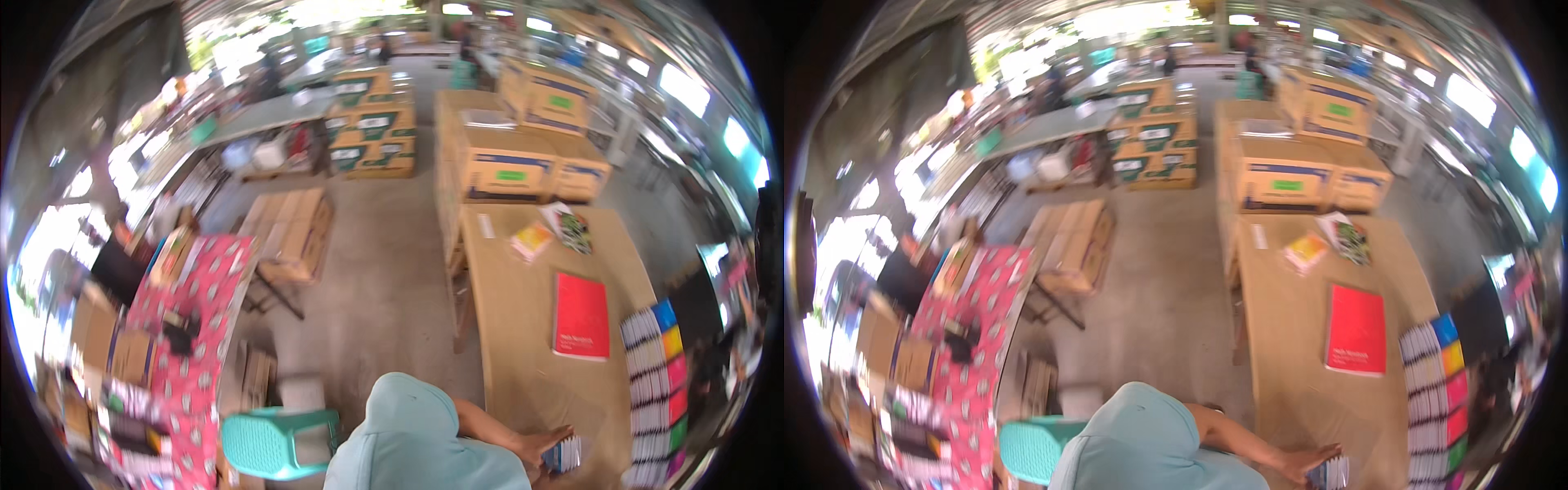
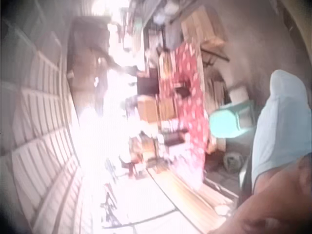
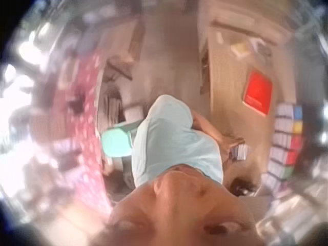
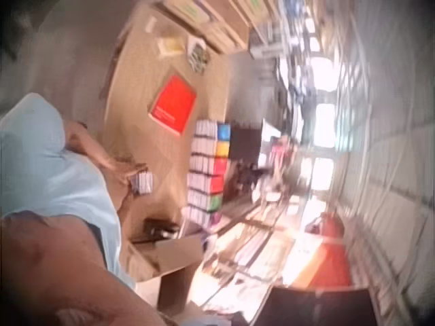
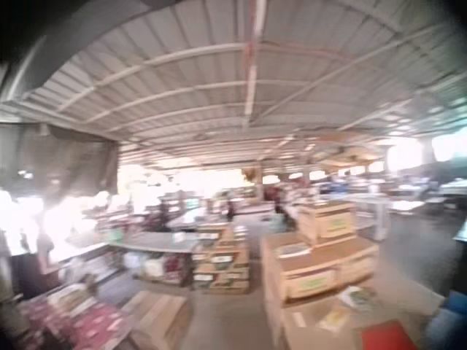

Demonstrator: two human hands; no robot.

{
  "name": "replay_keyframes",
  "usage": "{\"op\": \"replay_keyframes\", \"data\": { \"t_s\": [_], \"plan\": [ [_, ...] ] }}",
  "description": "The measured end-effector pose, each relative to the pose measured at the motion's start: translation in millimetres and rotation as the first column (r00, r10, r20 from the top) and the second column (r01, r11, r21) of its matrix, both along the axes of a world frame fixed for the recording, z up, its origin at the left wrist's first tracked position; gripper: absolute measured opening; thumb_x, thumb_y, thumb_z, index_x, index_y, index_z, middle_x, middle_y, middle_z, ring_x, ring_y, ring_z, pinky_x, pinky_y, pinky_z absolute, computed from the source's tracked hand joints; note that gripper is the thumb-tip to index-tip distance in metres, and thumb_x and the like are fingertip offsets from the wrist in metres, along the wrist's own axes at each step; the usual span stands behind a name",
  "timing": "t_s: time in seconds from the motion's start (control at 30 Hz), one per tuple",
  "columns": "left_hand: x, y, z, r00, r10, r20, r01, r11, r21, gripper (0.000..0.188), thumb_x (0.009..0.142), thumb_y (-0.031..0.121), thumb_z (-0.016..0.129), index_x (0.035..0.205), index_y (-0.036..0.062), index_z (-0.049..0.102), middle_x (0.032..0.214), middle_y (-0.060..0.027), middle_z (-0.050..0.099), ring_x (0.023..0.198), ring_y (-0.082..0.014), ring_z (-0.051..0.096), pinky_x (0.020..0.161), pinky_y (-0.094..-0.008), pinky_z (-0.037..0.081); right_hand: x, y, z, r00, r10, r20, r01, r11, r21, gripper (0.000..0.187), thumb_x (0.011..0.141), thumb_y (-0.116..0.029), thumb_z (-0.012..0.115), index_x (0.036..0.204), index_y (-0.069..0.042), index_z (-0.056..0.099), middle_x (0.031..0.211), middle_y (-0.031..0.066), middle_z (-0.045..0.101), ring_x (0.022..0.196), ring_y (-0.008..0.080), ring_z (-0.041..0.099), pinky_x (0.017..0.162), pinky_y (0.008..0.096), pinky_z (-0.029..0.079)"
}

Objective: The person packs stacks of colorful notebooks into plastic bags and then places the bagged notebooks into a cardboard box before writing in a large ledger.

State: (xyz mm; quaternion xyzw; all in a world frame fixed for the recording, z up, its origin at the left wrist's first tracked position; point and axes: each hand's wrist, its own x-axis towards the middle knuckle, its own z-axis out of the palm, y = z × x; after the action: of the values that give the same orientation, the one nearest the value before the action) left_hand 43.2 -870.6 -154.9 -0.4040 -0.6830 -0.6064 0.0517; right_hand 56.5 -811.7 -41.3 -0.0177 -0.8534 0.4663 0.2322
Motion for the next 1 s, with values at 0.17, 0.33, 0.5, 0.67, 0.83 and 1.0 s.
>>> {"op": "replay_keyframes", "data": {
  "t_s": [0.17,0.33,0.5,0.67,0.83,1.0],
  "plan": [
    [-11.4,-49.2,88.2,0.98,0.163,0.112,-0.163,0.987,-0.004,0.098,0.074,0.006,0.073,0.149,-0.0027,0.01,0.157,-0.0249,0.004,0.148,-0.0402,0.005,0.118,-0.0466,0.019,-5.1,6.6,41.5,0.996,0.014,-0.092,0.002,0.986,0.169,0.038,0.076,-0.007,0.074,0.108,-0.001,0.055,0.106,0.0112,0.058,0.102,0.0282,0.056,0.091,0.0415,0.046],
    [4.3,-54.8,80.2,0.985,0.104,0.14,-0.102,0.994,-0.026,0.072,0.081,0.011,0.074,0.138,0.0007,0.031,0.153,-0.0268,0.017,0.145,-0.0433,0.014,0.116,-0.0493,0.026,-20.8,22.1,60.5,0.993,0.044,-0.107,-0.014,0.965,0.261,0.032,0.075,-0.005,0.072,0.101,0.001,0.055,0.101,0.0134,0.058,0.098,0.0305,0.056,0.089,0.0425,0.046],
    [-11.3,-62.0,92.0,0.954,0.133,-0.27,-0.157,0.985,-0.069,0.059,0.076,0.018,0.079,0.123,0.003,0.047,0.144,-0.0252,0.03,0.14,-0.0434,0.026,0.109,-0.0524,0.033,-19.1,73.4,68.8,0.983,-0.059,-0.174,0.115,0.936,0.334,0.026,0.074,-0.003,0.071,0.094,0.003,0.056,0.096,0.0156,0.057,0.095,0.0327,0.056,0.086,0.0435,0.045],
    [-22.4,-78.2,108.9,0.916,-0.078,-0.394,-0.052,0.95,-0.309,0.062,0.069,0.033,0.082,0.118,0.0054,0.057,0.132,-0.0183,0.045,0.129,-0.0379,0.039,0.104,-0.0527,0.035,-13.2,102.9,71.2,0.963,-0.153,-0.221,0.232,0.887,0.399,0.02,0.073,-0.001,0.069,0.087,0.005,0.056,0.091,0.0178,0.057,0.091,0.035,0.056,0.083,0.0445,0.045],
    [-54.8,-71.3,111.2,0.803,-0.385,-0.455,0.205,0.895,-0.396,0.069,0.065,0.038,0.082,0.122,0.0071,0.057,0.127,-0.0125,0.051,0.127,-0.035,0.043,0.104,-0.0522,0.033,-6.4,132.3,81.7,0.938,-0.205,-0.279,0.329,0.781,0.531,0.015,0.072,0.001,0.068,0.08,0.007,0.057,0.086,0.02,0.056,0.088,0.0372,0.056,0.08,0.0455,0.045],
    [-69.4,-56.9,89.9,0.792,-0.38,-0.477,0.308,0.924,-0.225,0.071,0.072,0.035,0.08,0.131,0.0075,0.053,0.132,-0.0147,0.05,0.123,-0.0343,0.048,0.103,-0.0518,0.036,21.8,103.5,187.4,0.821,0.192,0.537,-0.48,0.742,0.468,0.036,0.066,-0.009,0.076,0.101,-0.005,0.067,0.107,0.0113,0.066,0.092,0.0332,0.063,0.08,0.0424,0.051]
  ]
}}
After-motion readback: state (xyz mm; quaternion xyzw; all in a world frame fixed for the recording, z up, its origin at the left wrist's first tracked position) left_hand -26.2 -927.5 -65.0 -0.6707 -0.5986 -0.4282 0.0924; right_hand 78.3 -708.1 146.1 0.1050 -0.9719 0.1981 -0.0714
